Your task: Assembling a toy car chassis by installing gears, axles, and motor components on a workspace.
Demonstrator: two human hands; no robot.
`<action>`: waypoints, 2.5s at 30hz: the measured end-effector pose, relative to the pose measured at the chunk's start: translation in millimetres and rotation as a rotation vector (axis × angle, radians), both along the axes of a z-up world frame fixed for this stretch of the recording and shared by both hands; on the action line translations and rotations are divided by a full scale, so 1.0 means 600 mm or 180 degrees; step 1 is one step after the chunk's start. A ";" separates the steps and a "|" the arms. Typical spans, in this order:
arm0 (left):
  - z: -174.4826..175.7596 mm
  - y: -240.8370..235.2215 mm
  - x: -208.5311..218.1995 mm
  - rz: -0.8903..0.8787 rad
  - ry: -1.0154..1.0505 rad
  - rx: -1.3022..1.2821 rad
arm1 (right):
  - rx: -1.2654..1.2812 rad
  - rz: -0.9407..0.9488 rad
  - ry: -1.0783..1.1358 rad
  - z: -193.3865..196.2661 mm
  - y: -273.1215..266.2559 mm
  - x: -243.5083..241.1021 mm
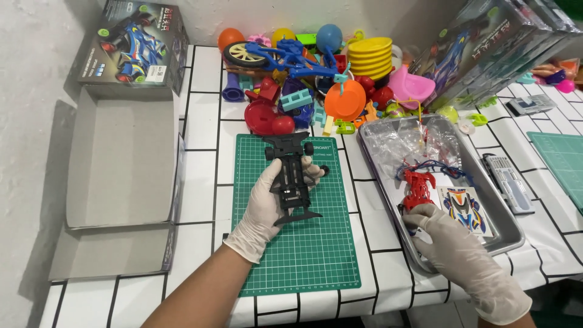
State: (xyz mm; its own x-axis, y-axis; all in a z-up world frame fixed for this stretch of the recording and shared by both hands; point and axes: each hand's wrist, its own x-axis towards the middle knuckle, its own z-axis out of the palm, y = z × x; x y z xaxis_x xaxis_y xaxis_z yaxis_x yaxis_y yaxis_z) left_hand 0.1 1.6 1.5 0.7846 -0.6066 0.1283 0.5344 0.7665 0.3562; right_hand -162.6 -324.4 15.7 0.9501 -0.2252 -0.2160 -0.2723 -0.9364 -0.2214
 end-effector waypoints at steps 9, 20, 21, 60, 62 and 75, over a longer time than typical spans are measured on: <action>-0.006 -0.003 0.003 -0.0081 0.0002 -0.0124 | -0.0409 0.0434 -0.0370 -0.030 -0.011 -0.002; 0.002 -0.002 -0.001 0.0005 0.0029 0.0010 | 0.1808 -0.1041 -0.0927 0.133 0.081 -0.014; 0.000 -0.003 -0.001 0.0002 0.0025 0.0008 | 0.1806 -0.1043 -0.0932 0.124 0.082 -0.016; -0.002 -0.002 0.009 0.0042 0.0419 -0.0001 | 0.5758 -0.0772 -0.0555 0.100 0.219 0.160; 0.003 -0.002 0.006 -0.0074 0.0579 -0.0319 | 0.5251 -0.0744 -0.0714 0.076 0.201 0.155; -0.009 -0.008 0.006 -0.0186 0.0331 -0.0257 | 0.4813 -0.0757 -0.0589 0.110 0.240 0.137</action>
State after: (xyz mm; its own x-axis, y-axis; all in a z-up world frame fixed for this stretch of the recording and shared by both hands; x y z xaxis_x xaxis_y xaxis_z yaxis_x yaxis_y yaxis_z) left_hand 3.6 -3.0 -3.7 0.7597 -0.6427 0.0984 0.6098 0.7569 0.2351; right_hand -80.7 -180.4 81.6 0.9635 -0.0568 -0.2616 -0.2405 0.2459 -0.9390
